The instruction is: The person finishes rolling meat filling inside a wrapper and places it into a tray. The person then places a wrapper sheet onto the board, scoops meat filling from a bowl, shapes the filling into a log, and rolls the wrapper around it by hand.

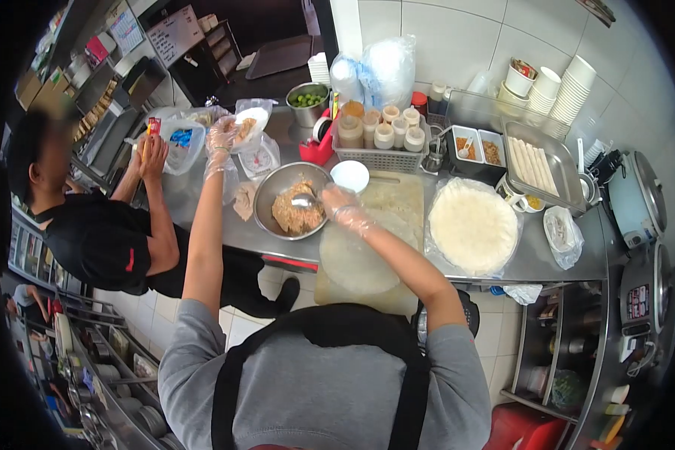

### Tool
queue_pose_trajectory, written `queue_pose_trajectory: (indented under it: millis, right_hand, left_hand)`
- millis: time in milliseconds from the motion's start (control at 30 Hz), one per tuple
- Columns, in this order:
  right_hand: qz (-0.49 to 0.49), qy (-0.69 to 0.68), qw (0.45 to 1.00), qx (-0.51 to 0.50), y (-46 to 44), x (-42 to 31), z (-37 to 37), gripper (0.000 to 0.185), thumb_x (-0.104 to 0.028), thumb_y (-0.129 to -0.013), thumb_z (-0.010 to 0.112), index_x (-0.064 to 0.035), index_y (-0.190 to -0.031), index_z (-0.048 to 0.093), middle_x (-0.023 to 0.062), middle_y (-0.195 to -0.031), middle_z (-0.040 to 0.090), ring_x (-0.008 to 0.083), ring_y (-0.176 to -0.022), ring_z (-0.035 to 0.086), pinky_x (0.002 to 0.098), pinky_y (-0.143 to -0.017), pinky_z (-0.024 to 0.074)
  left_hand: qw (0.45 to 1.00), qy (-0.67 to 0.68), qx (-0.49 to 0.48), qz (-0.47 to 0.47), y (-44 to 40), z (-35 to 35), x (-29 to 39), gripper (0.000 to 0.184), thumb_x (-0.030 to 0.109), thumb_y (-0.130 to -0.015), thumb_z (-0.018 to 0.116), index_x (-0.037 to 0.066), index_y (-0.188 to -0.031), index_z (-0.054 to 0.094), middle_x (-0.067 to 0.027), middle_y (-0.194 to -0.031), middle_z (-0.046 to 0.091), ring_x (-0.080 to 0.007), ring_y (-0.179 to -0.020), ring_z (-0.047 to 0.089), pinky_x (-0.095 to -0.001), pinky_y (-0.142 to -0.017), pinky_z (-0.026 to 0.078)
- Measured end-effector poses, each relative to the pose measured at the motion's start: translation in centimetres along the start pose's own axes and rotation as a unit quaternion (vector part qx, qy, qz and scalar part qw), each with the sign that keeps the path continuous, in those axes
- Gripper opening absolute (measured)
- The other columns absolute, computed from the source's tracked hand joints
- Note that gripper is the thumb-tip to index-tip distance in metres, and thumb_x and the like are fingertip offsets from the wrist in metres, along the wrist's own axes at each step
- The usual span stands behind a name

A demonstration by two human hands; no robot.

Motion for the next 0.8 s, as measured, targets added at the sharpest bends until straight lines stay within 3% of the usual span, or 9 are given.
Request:
queue_pose_trajectory:
  millis: [100,200,300,333,433,533,700,733,800]
  right_hand:
    - [-0.020,0.017,1.000,0.002,-0.5,0.9,3.2,0.015,-0.006,-0.077,0.052,0.0004,-0.080,0.065,0.0218,-0.088,0.063,0.0366,-0.083,0.063,0.0450,-0.069,0.0517]
    - [0.015,0.032,0.998,0.045,0.0,0.2,1.7,0.015,-0.007,-0.076,0.053,0.0002,-0.078,0.065,0.0217,-0.085,0.062,0.0364,-0.080,0.064,0.0449,-0.067,0.0515]
    - [-0.031,0.037,0.996,0.080,0.3,-0.3,1.9,0.014,-0.006,-0.076,0.052,0.0004,-0.077,0.065,0.0203,-0.080,0.063,0.0360,-0.078,0.064,0.0449,-0.065,0.0515]
    - [-0.033,0.038,0.996,0.079,0.5,-0.5,2.3,0.014,-0.006,-0.077,0.052,0.0020,-0.079,0.064,0.0206,-0.079,0.063,0.0358,-0.077,0.064,0.0445,-0.063,0.0518]
    - [-0.045,0.042,0.995,0.081,-0.3,-0.7,2.4,0.017,-0.004,-0.078,0.052,0.0067,-0.086,0.061,0.0217,-0.076,0.063,0.0350,-0.073,0.065,0.0432,-0.060,0.0524]
    - [-0.026,0.046,0.997,0.064,-0.5,-0.5,2.7,0.019,-0.004,-0.078,0.052,0.0103,-0.090,0.058,0.0235,-0.075,0.063,0.0349,-0.070,0.066,0.0419,-0.058,0.0529]
    - [-0.037,0.049,0.996,0.069,-0.2,-0.5,2.4,0.021,-0.004,-0.078,0.054,0.0107,-0.093,0.058,0.0226,-0.077,0.064,0.0342,-0.072,0.067,0.0417,-0.059,0.0535]
    - [-0.035,0.050,0.996,0.065,-0.2,-0.6,2.1,0.021,-0.004,-0.078,0.054,0.0105,-0.093,0.058,0.0225,-0.077,0.064,0.0342,-0.072,0.067,0.0419,-0.059,0.0535]
    - [-0.029,0.049,0.997,0.056,-0.3,-0.4,2.6,0.021,-0.005,-0.078,0.055,0.0097,-0.093,0.057,0.0221,-0.078,0.065,0.0341,-0.074,0.067,0.0425,-0.060,0.0535]
  left_hand:
    - [0.988,-0.147,-0.045,0.000,-3.5,1.5,-2.7,0.028,0.027,-0.066,0.073,0.014,-0.091,0.069,-0.0061,-0.087,0.068,-0.0211,-0.082,0.065,-0.0340,-0.075,0.050]
    - [0.986,-0.126,-0.105,-0.038,-5.8,4.8,-7.4,0.028,0.029,-0.065,0.072,0.016,-0.090,0.069,-0.0057,-0.087,0.068,-0.0215,-0.082,0.065,-0.0354,-0.076,0.050]
    - [0.986,-0.116,-0.092,0.073,-6.9,7.6,-10.3,0.024,0.027,-0.067,0.071,0.017,-0.088,0.070,-0.0040,-0.084,0.068,-0.0217,-0.080,0.065,-0.0353,-0.073,0.051]
    - [0.990,-0.110,-0.084,0.015,-6.7,7.7,-10.6,0.022,0.028,-0.068,0.069,0.017,-0.087,0.070,-0.0029,-0.080,0.068,-0.0218,-0.077,0.065,-0.0353,-0.068,0.051]
    - [0.981,-0.134,-0.142,0.009,-6.7,7.9,-9.8,0.032,0.036,-0.071,0.066,0.014,-0.093,0.069,-0.0091,-0.093,0.068,-0.0248,-0.089,0.064,-0.0352,-0.080,0.049]
    - [0.955,-0.213,-0.205,0.027,-7.2,8.6,-9.1,0.043,0.047,-0.078,0.055,0.010,-0.096,0.067,-0.0146,-0.095,0.065,-0.0304,-0.092,0.062,-0.0398,-0.080,0.047]
    - [0.949,-0.153,-0.229,0.151,-9.3,9.8,-11.1,0.051,0.052,-0.086,0.045,0.012,-0.112,0.061,-0.0119,-0.113,0.061,-0.0262,-0.106,0.057,-0.0359,-0.091,0.042]
    - [0.960,-0.117,-0.252,0.030,-9.7,9.3,-11.2,0.061,0.058,-0.085,0.044,0.010,-0.122,0.056,-0.0117,-0.122,0.056,-0.0235,-0.114,0.051,-0.0339,-0.097,0.037]
    - [0.962,-0.059,-0.250,-0.090,-8.6,7.3,-9.8,0.075,0.064,-0.080,0.046,0.008,-0.128,0.049,-0.0148,-0.128,0.051,-0.0247,-0.120,0.045,-0.0347,-0.099,0.034]
Point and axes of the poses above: each hand's wrist, its own y-axis away from the middle knuckle, its own z-axis out of the palm, x = y × z, the point moved 9 cm from there along -y, towards the middle knuckle
